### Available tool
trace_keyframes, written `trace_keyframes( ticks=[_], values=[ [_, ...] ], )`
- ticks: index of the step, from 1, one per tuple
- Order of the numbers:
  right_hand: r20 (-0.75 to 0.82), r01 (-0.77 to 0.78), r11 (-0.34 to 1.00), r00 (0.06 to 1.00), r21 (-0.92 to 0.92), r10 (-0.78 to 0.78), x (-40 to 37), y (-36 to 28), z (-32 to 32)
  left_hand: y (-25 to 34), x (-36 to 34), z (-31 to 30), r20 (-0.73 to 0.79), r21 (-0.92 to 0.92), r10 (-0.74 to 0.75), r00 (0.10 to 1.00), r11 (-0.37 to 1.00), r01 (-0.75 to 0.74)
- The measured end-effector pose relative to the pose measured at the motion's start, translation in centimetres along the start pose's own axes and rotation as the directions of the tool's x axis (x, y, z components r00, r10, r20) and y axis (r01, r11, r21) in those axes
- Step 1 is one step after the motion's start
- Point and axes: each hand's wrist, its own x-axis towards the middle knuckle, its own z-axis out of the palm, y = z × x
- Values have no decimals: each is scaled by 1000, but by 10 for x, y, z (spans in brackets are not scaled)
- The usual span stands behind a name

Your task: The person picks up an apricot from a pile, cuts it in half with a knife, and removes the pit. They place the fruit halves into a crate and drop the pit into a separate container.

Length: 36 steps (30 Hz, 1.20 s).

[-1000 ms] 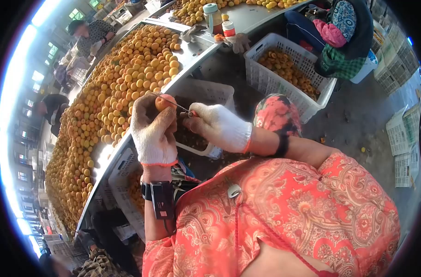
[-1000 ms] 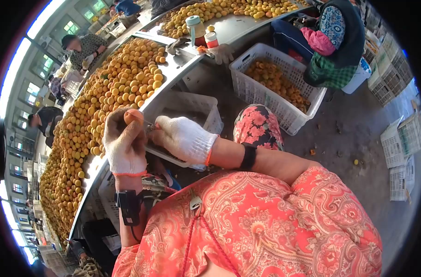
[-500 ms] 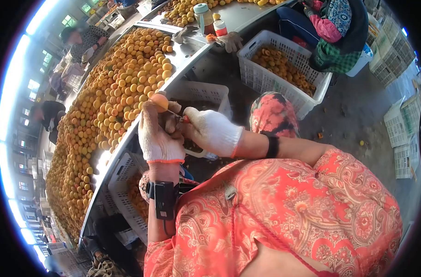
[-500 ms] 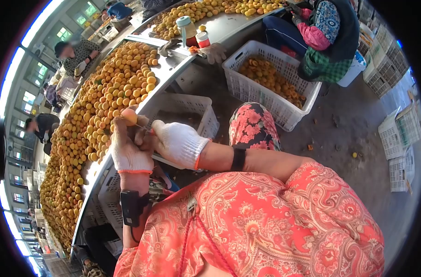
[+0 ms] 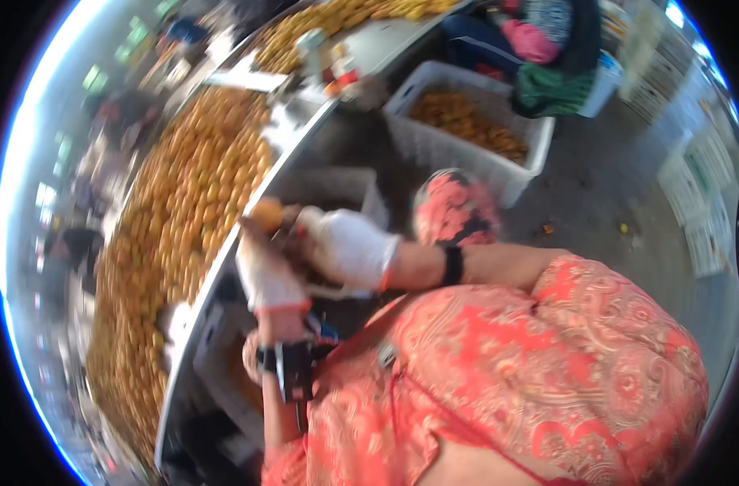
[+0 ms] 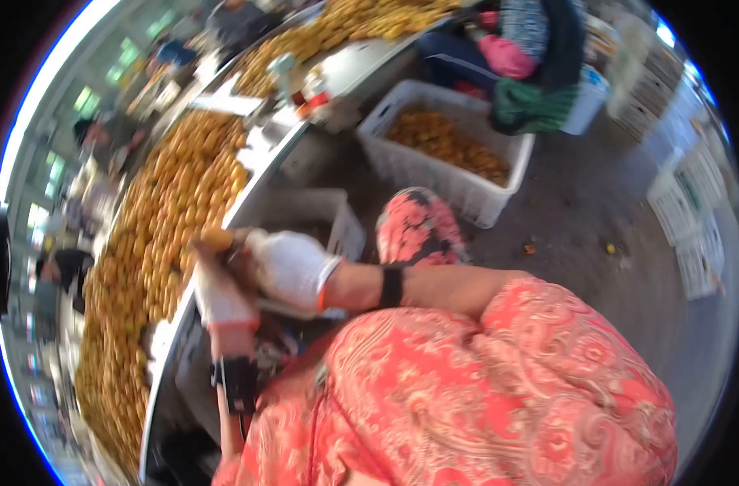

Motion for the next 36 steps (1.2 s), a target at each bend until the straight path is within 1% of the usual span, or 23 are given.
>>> trace_keyframes(
  ticks=[1, 2, 3, 4, 5, 6, 7, 9, 11, 12, 15, 16, 18, 19, 22, 23, 25, 28, 30, 31, 33, 35, 36],
  values=[
    [-1, -52, 998, 999, -20, 52, -3, -9, -7, -7, 2, -7, 66, -51, 41, 997, 998, -38],
    [12, 97, 990, 995, -104, -97, -6, -1, -5, -18, 13, -15, 24, -28, 120, 992, 992, -119],
    [-25, 62, 997, 998, 43, -61, -6, -10, -12, -17, 8, -9, 62, 19, 245, 967, 969, -247],
    [-34, 17, 996, 999, 87, -14, -7, -9, -10, -5, -9, 1, 102, 89, 282, 954, 953, -291],
    [1, -38, 994, 999, 104, 38, -7, -5, -7, -19, 13, -22, 127, 75, 257, 958, 960, -268],
    [-12, -59, 995, 998, 83, 60, -8, -3, -4, -23, 12, -13, 90, 10, 287, 954, 957, -289],
    [62, -137, 990, 989, 20, 135, -8, -12, -12, -27, 15, -13, 130, 2, 328, 936, 944, -331],
    [77, -169, 986, 983, 18, 167, -10, -16, -12, -19, 0, 0, 207, -161, 178, 962, 976, -146],
    [21, -119, 992, 993, 49, 118, -11, -17, -14, -16, -5, 14, 130, -202, 130, 983, 974, -102],
    [24, -125, 991, 992, 54, 124, -13, -26, -22, -16, -6, 14, 167, -163, 211, 963, 969, -184],
    [-37, -109, 989, 993, 100, 114, -21, -34, -28, -14, -12, 17, 248, -124, 183, 951, 980, -156],
    [-37, -131, 962, 989, 239, 144, -19, -20, -13, -14, -11, 17, 251, -124, 192, 949, 978, -166],
    [-79, -105, 977, 989, 183, 121, -15, -9, 0, -19, -13, 14, 178, 31, 362, 915, 928, -372],
    [-116, -86, 989, 988, 122, 101, -16, -12, 3, -18, -17, 14, 178, 14, 347, 921, 935, -355],
    [-38, -139, 990, 990, 12, 139, -23, -51, -29, -12, -35, 22, 180, -182, 286, 941, 950, -254],
    [-6, -168, 985, 986, -37, 168, -26, -60, -34, -13, -32, 19, 227, -264, 217, 949, 952, -155],
    [-7, -133, 990, 991, -54, 133, -25, -52, -26, -9, -42, 31, 91, -317, 134, 987, 943, -99],
    [14, -84, 992, 996, -91, 86, -19, -41, -17, -15, -36, 17, 132, -366, 109, 985, 929, -54],
    [29, -82, 995, 996, 56, 80, -16, -41, -19, -19, -29, 11, 99, -402, 106, 989, 914, -58],
    [53, -85, 995, 995, 50, 82, -11, -42, -19, -21, -18, 2, 82, -418, 99, 992, 907, -56],
    [-27, -29, 996, 999, 86, 31, -4, -41, -19, -27, 8, -20, 169, -451, 158, 973, 890, -67],
    [-115, -82, 976, 988, 201, 107, 13, -43, -23, -16, 0, -6, 78, -393, 162, 984, 912, -119],
    [-178, -51, 990, 981, 135, 75, 21, -33, -19, -16, -2, -4, 156, -323, 137, 978, 943, -80]
  ],
)
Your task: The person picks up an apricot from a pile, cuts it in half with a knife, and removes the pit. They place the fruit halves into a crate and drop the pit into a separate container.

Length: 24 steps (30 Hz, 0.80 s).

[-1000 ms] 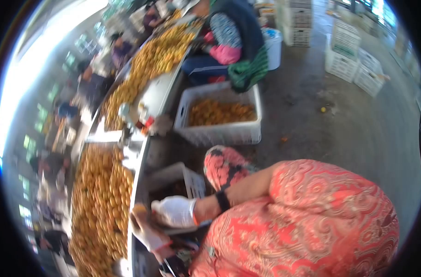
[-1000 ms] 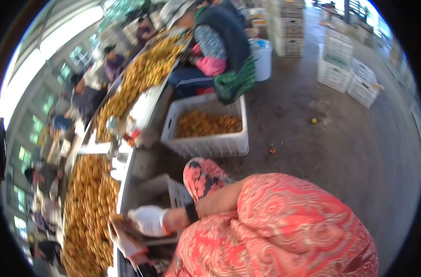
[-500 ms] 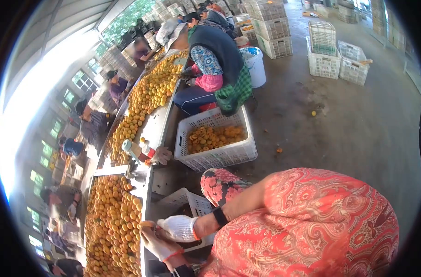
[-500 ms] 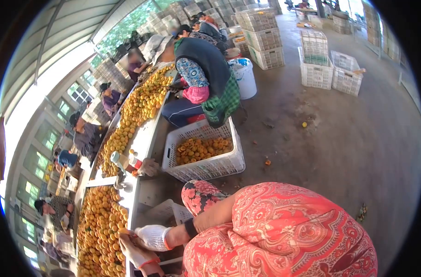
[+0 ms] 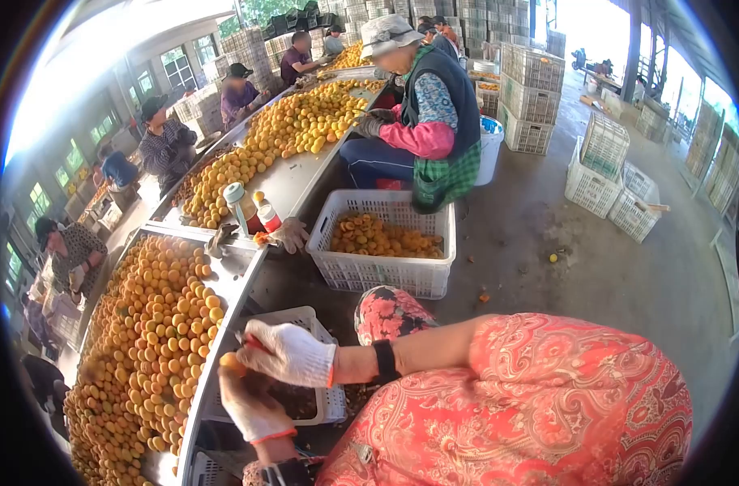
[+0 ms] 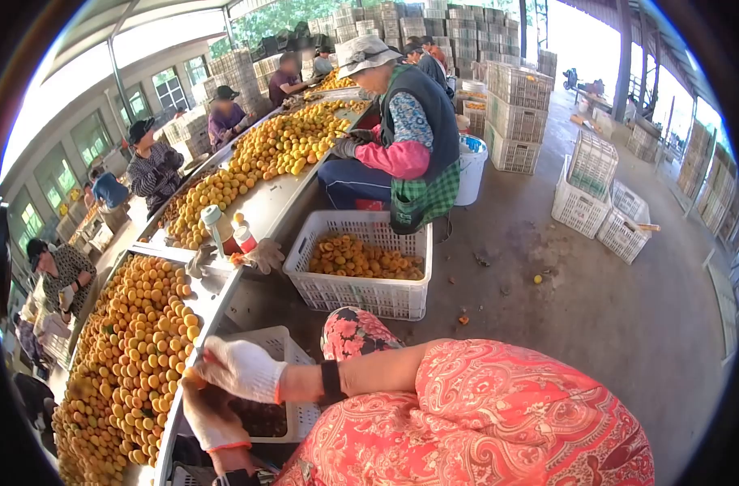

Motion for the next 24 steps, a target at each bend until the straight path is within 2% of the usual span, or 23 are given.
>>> trace_keyframes(
  ticks=[1, 2, 3, 5, 6, 8, 9, 11, 12, 13, 15, 16, 19, 22, 24],
  values=[
    [-57, 41, 997, 997, -63, -45, 9, 7, 5, -3, -1, 4, 66, 71, -52, 996, 996, 47],
    [-48, 5, 998, 999, -66, -8, 13, 13, 10, -10, -6, 14, 57, 81, 27, 998, 996, -31],
    [-45, 4, 998, 999, -70, -7, 17, 13, 12, -10, -1, 10, 67, 112, 0, 998, 994, -7],
    [102, -84, 993, 990, -85, 92, 22, 14, 13, -12, 0, 13, -89, 123, 84, 992, 990, -73],
    [130, -98, 993, 986, -64, 105, 25, 12, 12, -12, 3, 8, -92, 123, 80, 993, 990, -69],
    [160, -96, 991, 981, -95, 111, 33, 16, 15, -9, 6, -4, 28, 275, 110, 994, 955, -113],
    [188, -86, 989, 976, -124, 109, 36, 18, 18, -11, 8, -5, 33, 320, 124, 992, 939, -129],
    [165, -118, 988, 977, -102, 134, 37, 21, 28, -14, 12, -10, 31, 264, 116, 993, 957, -120],
    [151, -127, 988, 979, -90, 139, 37, 20, 31, -8, 7, -1, 4, 141, 85, 996, 986, -85],
    [137, -133, 988, 980, -75, 142, 36, 18, 34, -6, 11, -10, 70, 80, -10, 997, 997, 5],
    [132, -129, 987, 981, -93, 140, 35, 15, 37, -5, 7, 1, -6, -128, -56, 998, 990, 55],
    [131, -107, 989, 984, -102, 120, 32, 11, 38, -5, 7, -5, 5, -206, -120, 993, 971, 119],
    [85, -2, 992, 996, -129, 13, 31, 11, 43, 3, 1, 2, -27, -253, -230, 973, 943, 216],
    [44, 112, 977, 993, -184, -106, 26, 13, 42, 4, -9, 9, -49, -268, -214, 976, 944, 194],
    [55, 131, 975, 991, -180, -123, 24, 11, 38, 5, -13, 8, -71, -232, -214, 974, 954, 192]
  ],
)
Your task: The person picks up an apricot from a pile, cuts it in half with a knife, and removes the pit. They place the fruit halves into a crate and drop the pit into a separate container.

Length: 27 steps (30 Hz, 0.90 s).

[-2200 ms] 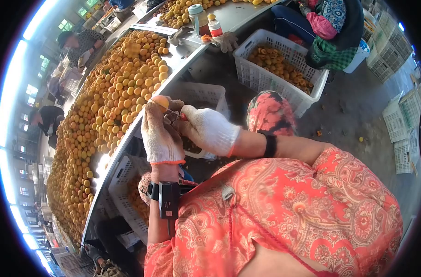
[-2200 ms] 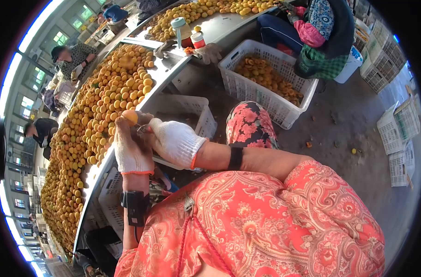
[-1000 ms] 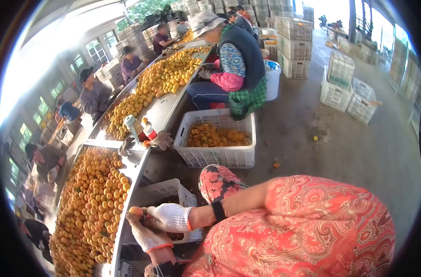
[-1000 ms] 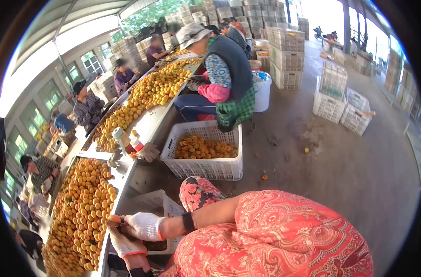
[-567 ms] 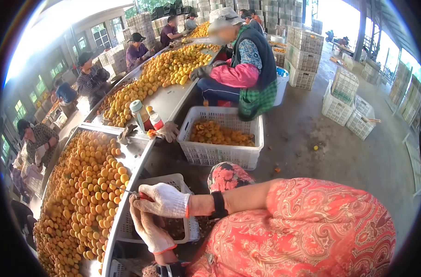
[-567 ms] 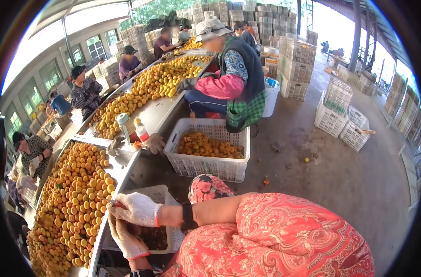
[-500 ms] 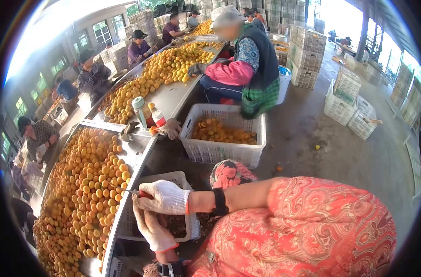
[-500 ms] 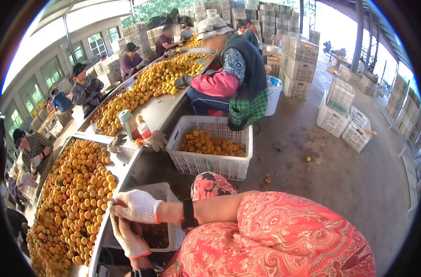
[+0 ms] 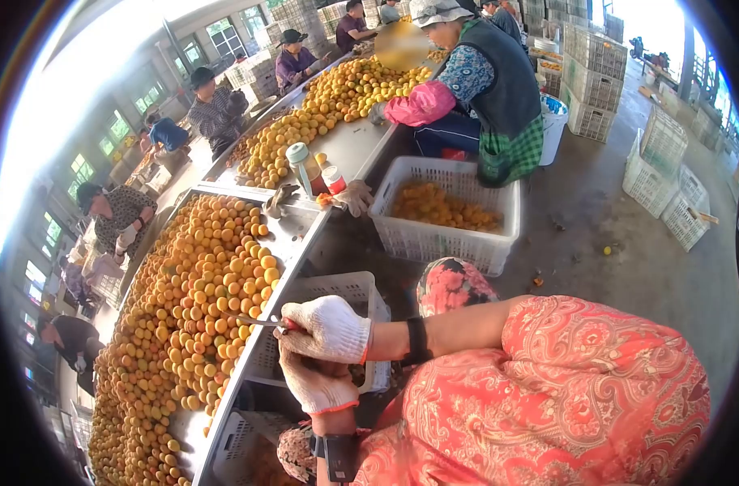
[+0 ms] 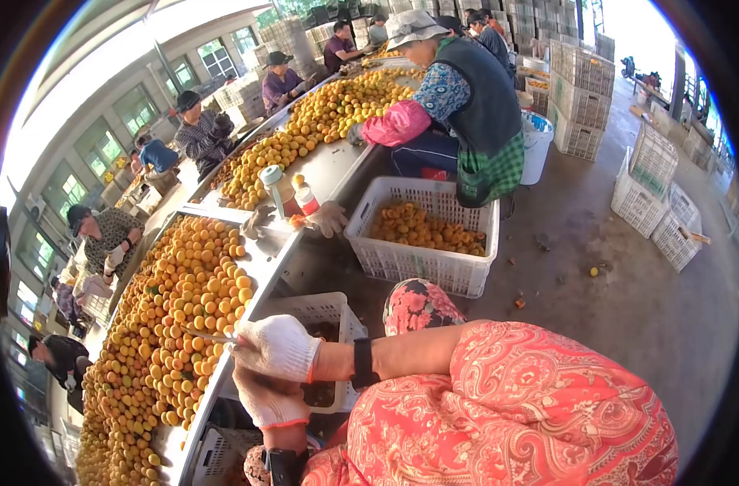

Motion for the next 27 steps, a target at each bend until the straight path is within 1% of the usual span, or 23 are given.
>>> trace_keyframes(
  ticks=[2, 4, 5, 7, 8, 10, 13, 15, 17, 18, 19, 20, 21, 22, 23, 25, 26, 27],
  values=[
    [7, 18, 1000, 1000, -2, -18, -2, -1, -6, -2, -3, 1, -19, 35, 3, 1000, 999, -3],
    [-16, 102, 995, 995, -1, -102, -3, -3, -12, -4, -4, 5, -37, 48, 0, 999, 999, 2],
    [-21, 103, 995, 995, 4, -103, -2, -4, -15, -4, -4, 7, -37, 54, 3, 999, 999, -1],
    [-10, 163, 987, 987, -6, -163, -4, -4, -20, -4, -7, 11, -75, 57, -38, 996, 997, 42],
    [-13, 162, 987, 987, 1, -162, -4, -4, -22, -5, -9, 12, -78, 63, -35, 996, 997, 40],
    [-26, 229, 973, 973, -13, -229, -5, -4, -27, -5, -13, 15, -179, 69, -64, 982, 995, 77],
    [1, 240, 971, 971, -2, -240, -6, -4, -34, -9, -12, 8, -158, 30, -73, 985, 996, 79],
    [1, 262, 965, 965, 6, -262, -8, -5, -37, -10, -15, 3, -154, 72, -72, 985, 994, 84],
    [1, 176, 984, 984, 38, -176, -8, -6, -41, -11, -3, -6, -11, 277, 83, 996, 958, -77],
    [1, 109, 989, 994, 104, -110, -8, -2, -40, -8, -23, 31, -46, 115, 44, 998, 993, -39],
    [-6, 119, 987, 993, 108, -120, -6, -5, -44, -14, -19, 30, -41, 120, 55, 998, 992, -50],
    [26, 3, 992, 1000, 127, -6, -4, -8, -48, -24, -9, 24, 74, 282, 318, 945, 902, -326],
    [59, -117, 983, 992, 141, 110, -3, -11, -53, -27, -6, 24, 227, 395, 529, 818, 718, -573],
    [70, -144, 976, 988, 163, 134, -3, -20, -59, -26, -11, 22, 285, 410, 470, 835, 728, -550],
    [63, -143, 975, 989, 167, 135, -4, -18, -58, -25, -14, 23, 291, 413, 468, 834, 725, -551],
    [11, -157, 929, 987, 336, 163, -5, -11, -50, -19, -25, 40, 239, 393, 334, 912, 825, -406],
    [7, -149, 929, 988, 338, 156, -5, -9, -48, -19, -26, 46, 244, 393, 339, 908, 822, -413],
    [-23, -136, 919, 988, 369, 155, -6, -9, -45, -19, -29, 51, 177, 342, 311, 934, 870, -355]
  ],
)
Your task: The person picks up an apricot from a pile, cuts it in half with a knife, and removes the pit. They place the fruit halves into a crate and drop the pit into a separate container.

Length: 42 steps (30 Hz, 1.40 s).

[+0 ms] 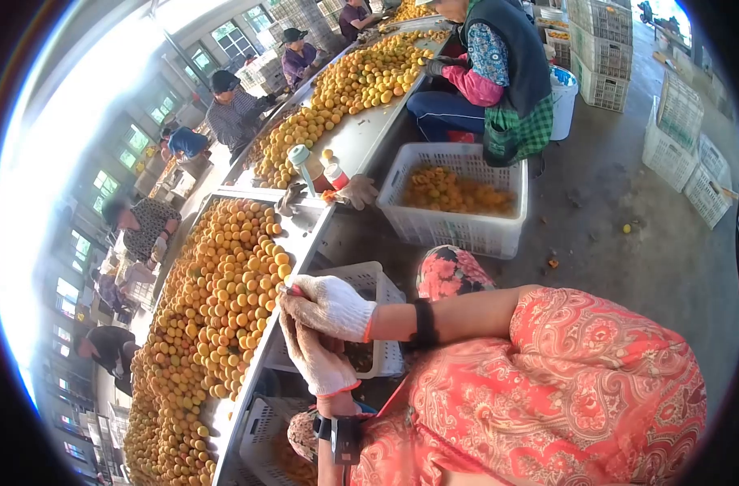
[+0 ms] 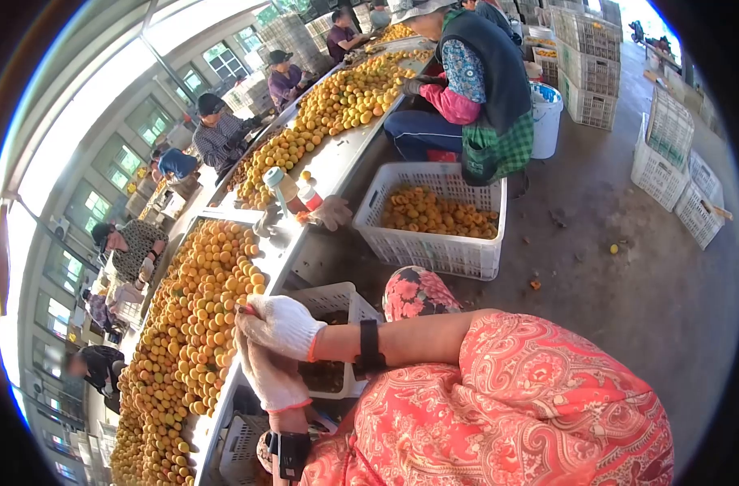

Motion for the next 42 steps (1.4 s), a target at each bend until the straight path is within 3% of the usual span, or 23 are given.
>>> trace_keyframes(
  ticks=[2, 4, 7, 12, 17, 20, 21, 23, 26, 32, 33, 34, 37, 39, 42],
  values=[
    [-29, 7, 999, 1000, 36, -5, -1, 4, 2, -1, 0, 1, -50, -69, -64, 997, 996, 61],
    [-49, 52, 992, 997, -119, -58, -3, 6, 2, -8, 7, -4, -55, -196, -196, 979, 964, 182],
    [-38, 63, 983, 997, -175, -70, -6, 4, 0, -14, 10, -10, -30, -250, -248, 968, 940, 233],
    [-60, 109, 971, 990, -214, -124, -9, 7, -1, -16, 7, -9, -131, -233, -307, 943, 934, 271],
    [25, 181, 952, 983, -246, -180, -11, 11, -8, -15, 5, -8, -229, -230, -425, 876, 898, 375],
    [5, 222, 942, 974, -253, -228, -11, 15, -9, -12, 0, 2, -277, -202, -406, 871, 911, 361],
    [3, 222, 942, 974, -250, -228, -11, 14, -12, -15, 3, -7, -278, -199, -405, 871, 911, 360],
    [-20, 201, 947, 977, -252, -212, -13, 13, -20, -22, 14, -33, -1, -121, -436, 900, 893, 433],
    [-9, 332, 906, 938, -263, -347, -14, 13, -23, -2, 0, -2, -77, -134, -479, 875, 874, 467],
    [-78, 71, 979, 993, -189, -87, -13, -4, -21, 0, -1, 23, -208, -196, -447, 870, 890, 411],
    [-60, -1, 986, 998, -169, -9, -14, -6, -21, -12, 7, 2, -98, -212, -430, 898, 890, 403],
    [-40, -74, 986, 997, -151, 68, -13, -7, -22, -14, 7, 1, -99, -212, -428, 899, 891, 401],
    [-37, -52, 980, 998, -192, 45, -12, -2, -20, -21, 11, -4, -81, -221, -391, 917, 904, 366],
    [-28, -52, 977, 998, -207, 47, -14, -2, -19, -37, 24, -37, 295, -323, -381, 876, 823, 467],
    [-45, 10, 972, 999, -235, -21, -16, -2, -17, -54, 41, -75, 761, -365, -188, 621, 667, 650]
  ],
)
